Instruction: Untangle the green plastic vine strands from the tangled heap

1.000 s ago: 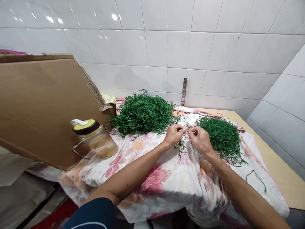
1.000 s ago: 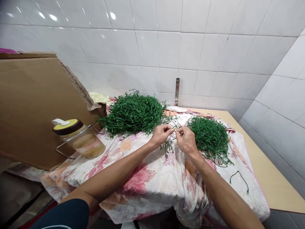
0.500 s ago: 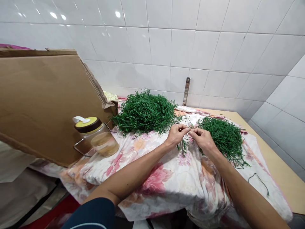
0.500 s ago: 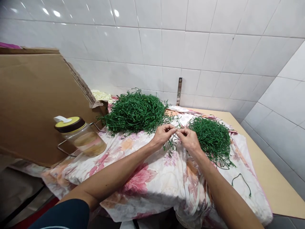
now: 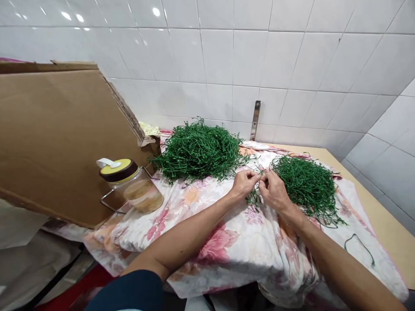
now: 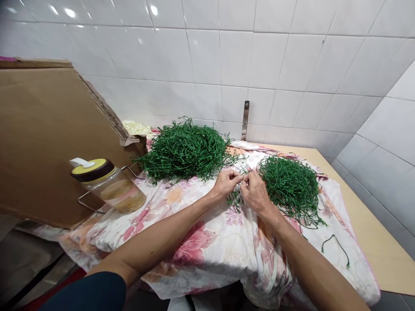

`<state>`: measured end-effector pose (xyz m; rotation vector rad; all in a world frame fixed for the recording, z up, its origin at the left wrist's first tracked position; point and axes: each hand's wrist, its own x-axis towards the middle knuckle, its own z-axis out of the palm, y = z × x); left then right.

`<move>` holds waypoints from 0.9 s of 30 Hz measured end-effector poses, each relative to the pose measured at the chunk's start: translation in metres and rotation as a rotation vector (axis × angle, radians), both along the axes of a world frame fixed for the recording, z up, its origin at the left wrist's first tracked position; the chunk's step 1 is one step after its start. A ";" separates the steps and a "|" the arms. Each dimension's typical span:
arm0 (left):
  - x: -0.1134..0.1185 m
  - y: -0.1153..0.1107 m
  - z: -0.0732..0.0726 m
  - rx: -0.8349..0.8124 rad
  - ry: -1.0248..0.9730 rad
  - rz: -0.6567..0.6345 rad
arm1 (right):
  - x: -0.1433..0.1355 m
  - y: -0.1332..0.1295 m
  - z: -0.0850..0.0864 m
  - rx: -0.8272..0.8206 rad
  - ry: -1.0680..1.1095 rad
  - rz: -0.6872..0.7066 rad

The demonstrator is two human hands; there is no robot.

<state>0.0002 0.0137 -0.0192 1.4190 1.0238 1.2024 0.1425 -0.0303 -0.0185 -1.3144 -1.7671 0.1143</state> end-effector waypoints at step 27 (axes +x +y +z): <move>-0.013 -0.019 0.022 0.392 0.448 -0.080 | 0.016 -0.016 0.032 -0.067 -0.111 0.055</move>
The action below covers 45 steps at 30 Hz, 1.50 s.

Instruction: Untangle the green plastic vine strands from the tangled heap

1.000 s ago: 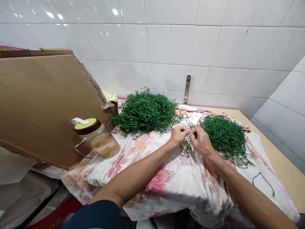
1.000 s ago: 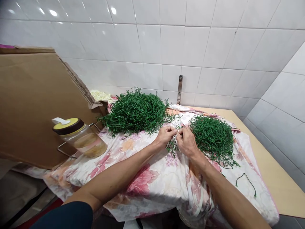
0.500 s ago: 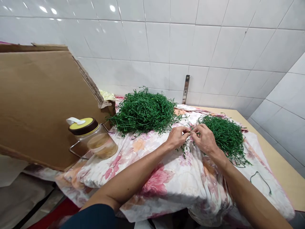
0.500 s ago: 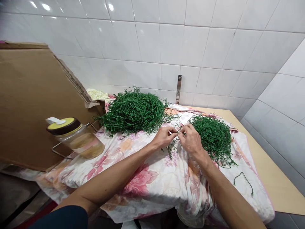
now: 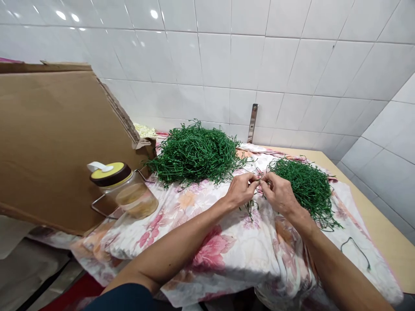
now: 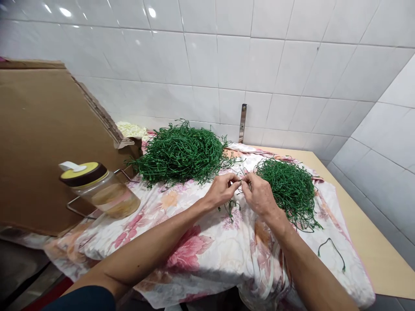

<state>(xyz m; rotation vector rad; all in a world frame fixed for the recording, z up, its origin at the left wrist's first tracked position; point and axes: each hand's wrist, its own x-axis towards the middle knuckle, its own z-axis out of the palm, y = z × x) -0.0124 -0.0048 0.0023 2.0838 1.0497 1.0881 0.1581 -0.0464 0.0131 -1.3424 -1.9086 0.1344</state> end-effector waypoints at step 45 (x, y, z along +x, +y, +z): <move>0.008 0.003 -0.011 -0.245 -0.245 -0.046 | 0.008 0.008 -0.007 -0.167 0.150 0.004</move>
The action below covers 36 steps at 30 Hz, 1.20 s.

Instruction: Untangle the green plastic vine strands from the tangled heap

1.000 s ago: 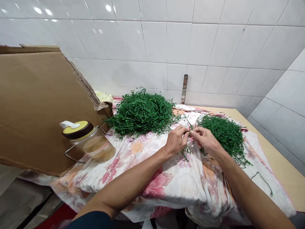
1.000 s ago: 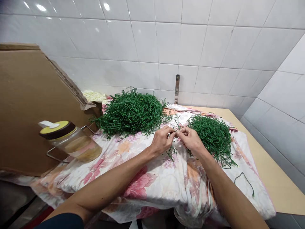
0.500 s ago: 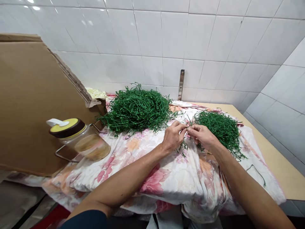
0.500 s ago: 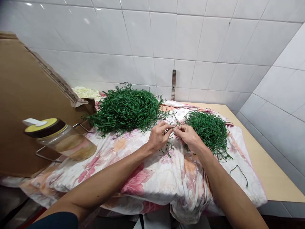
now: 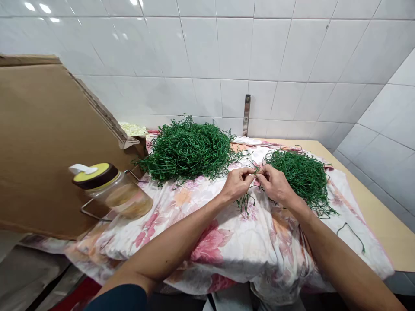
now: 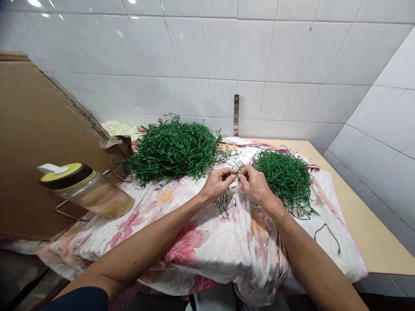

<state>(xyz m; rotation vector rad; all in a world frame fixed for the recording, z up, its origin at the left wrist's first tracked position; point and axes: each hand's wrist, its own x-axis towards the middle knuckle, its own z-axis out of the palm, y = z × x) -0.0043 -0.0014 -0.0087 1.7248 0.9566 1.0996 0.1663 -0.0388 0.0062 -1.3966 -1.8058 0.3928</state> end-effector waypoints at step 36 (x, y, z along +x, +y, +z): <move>-0.003 0.010 0.004 -0.504 -0.376 -0.090 | 0.028 -0.011 0.037 0.514 -0.097 -0.250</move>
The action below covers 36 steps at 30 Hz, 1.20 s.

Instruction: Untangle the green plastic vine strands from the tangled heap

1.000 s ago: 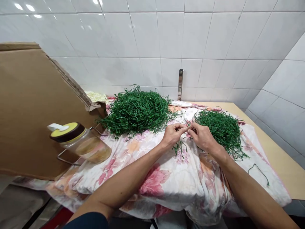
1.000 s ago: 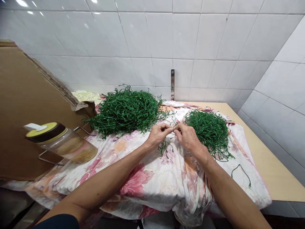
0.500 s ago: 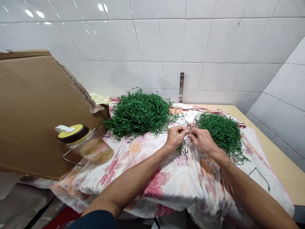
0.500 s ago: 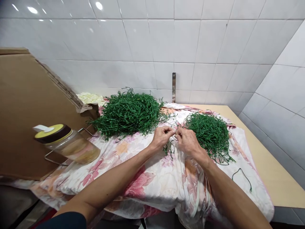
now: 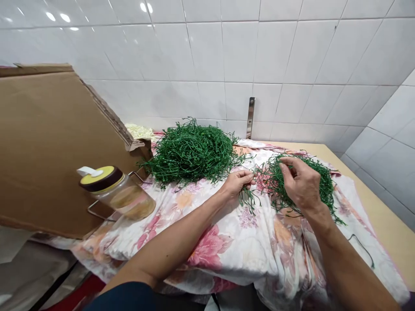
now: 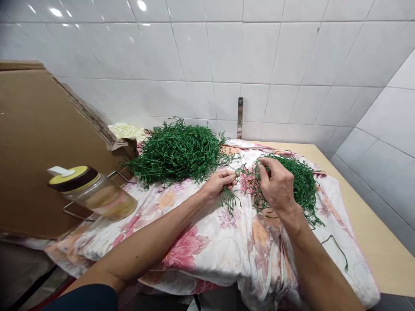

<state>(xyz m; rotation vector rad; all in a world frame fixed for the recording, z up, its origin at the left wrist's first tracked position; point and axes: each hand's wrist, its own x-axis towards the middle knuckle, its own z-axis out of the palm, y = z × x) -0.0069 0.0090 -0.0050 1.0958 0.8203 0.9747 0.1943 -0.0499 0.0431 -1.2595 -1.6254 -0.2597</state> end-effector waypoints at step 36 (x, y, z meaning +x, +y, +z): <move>0.005 -0.013 0.004 0.061 -0.017 0.215 | -0.045 -0.002 -0.042 -0.174 -0.315 0.123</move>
